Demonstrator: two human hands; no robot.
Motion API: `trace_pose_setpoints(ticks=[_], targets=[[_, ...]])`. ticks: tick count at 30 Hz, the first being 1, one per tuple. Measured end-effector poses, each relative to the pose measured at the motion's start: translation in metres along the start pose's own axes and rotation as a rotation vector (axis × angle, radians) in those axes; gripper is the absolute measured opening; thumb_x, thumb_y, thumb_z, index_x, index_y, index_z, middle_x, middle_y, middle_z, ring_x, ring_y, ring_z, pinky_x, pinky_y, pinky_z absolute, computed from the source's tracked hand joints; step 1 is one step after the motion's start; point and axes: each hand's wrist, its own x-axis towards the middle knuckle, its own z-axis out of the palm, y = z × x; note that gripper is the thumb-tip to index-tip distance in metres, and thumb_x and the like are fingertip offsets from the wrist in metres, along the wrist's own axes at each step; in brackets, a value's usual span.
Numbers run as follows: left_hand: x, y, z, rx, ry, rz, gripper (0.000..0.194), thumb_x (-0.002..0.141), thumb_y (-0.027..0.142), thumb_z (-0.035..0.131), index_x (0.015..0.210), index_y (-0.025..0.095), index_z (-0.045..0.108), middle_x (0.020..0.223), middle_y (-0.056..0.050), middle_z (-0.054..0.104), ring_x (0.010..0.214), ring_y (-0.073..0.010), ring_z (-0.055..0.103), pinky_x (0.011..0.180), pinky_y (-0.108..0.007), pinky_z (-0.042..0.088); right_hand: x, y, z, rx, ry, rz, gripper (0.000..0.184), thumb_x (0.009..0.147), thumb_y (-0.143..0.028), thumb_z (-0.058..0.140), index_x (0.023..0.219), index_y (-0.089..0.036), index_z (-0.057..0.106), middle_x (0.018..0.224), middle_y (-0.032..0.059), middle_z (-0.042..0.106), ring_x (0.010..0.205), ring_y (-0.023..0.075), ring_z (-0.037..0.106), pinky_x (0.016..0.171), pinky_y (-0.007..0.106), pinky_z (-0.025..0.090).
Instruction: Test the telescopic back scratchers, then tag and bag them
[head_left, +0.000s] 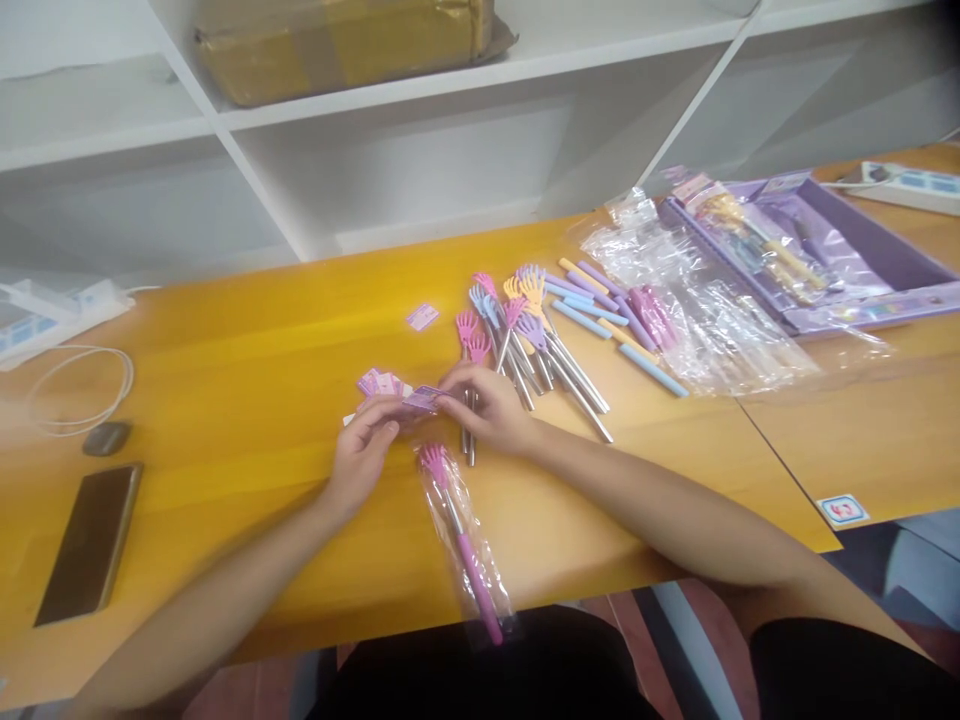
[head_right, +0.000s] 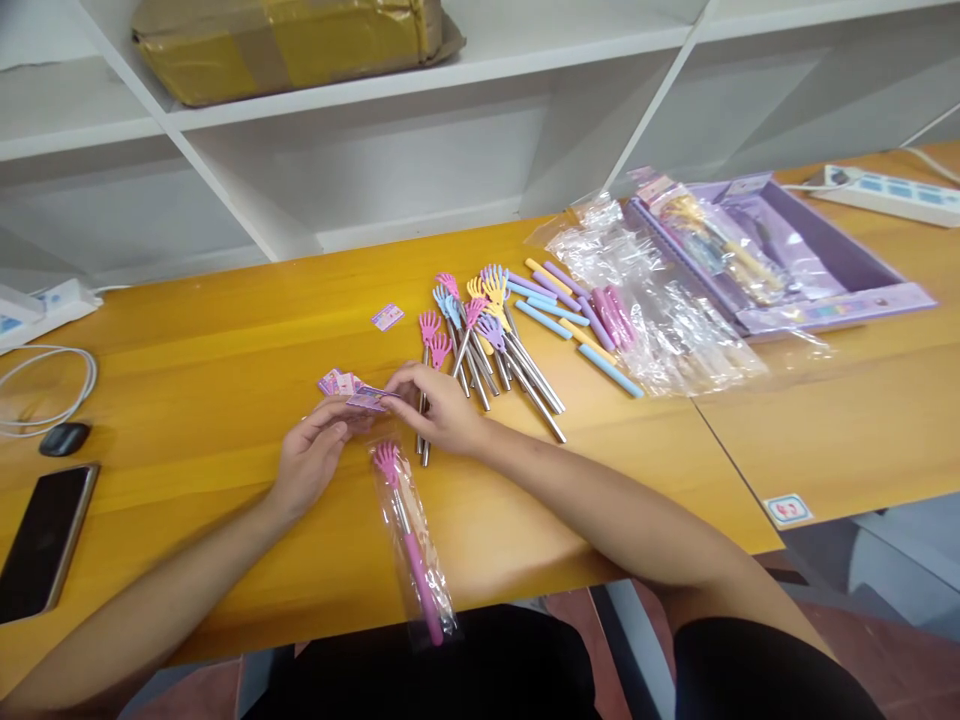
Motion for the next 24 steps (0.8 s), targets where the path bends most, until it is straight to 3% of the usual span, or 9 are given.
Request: trace_pose_setpoints(ticks=[3,10,17,24], targets=[[0.001,-0.003,0.0,-0.144,-0.045,-0.055,0.027,0.096,0.036,0.073,0.119,0.025,0.083,0.131,-0.01,0.078,0.123,-0.0308,0.072,0.114,-0.051,0.056,0.001,0.001,0.0,-0.037,-0.049,0.033,0.015,0.107,-0.04,0.064,0.107,-0.025,0.065,0.094,0.0038,0.072,0.074,0.0171,0.066,0.066,0.031,0.054],[0.006,0.005,0.002,-0.425,-0.076,-0.178,0.03,0.093,0.034,0.071,0.113,0.018,0.084,0.124,-0.013,0.082,0.121,-0.0333,0.076,0.121,-0.061,0.05,0.004,0.003,0.0,-0.099,-0.057,-0.031,0.01,0.107,-0.034,0.065,0.106,-0.024,0.065,0.091,0.002,0.066,0.07,0.0158,0.06,0.066,0.031,0.05],[0.008,0.008,0.001,-0.429,-0.086,-0.213,0.036,0.093,0.04,0.064,0.112,0.017,0.085,0.122,-0.014,0.083,0.119,-0.0352,0.076,0.115,-0.063,0.053,0.003,0.009,0.002,-0.125,-0.105,-0.085,0.013,0.107,-0.038,0.066,0.107,-0.025,0.069,0.095,0.0049,0.07,0.084,0.02,0.068,0.075,0.035,0.057],[0.009,0.007,0.001,-0.472,-0.111,-0.209,0.035,0.092,0.038,0.066,0.112,0.017,0.085,0.12,-0.014,0.083,0.115,-0.0342,0.077,0.109,-0.059,0.058,0.005,0.008,0.0,-0.131,-0.096,-0.166,0.015,0.109,-0.026,0.061,0.12,-0.024,0.07,0.1,0.0061,0.069,0.091,0.0196,0.068,0.08,0.035,0.059]])
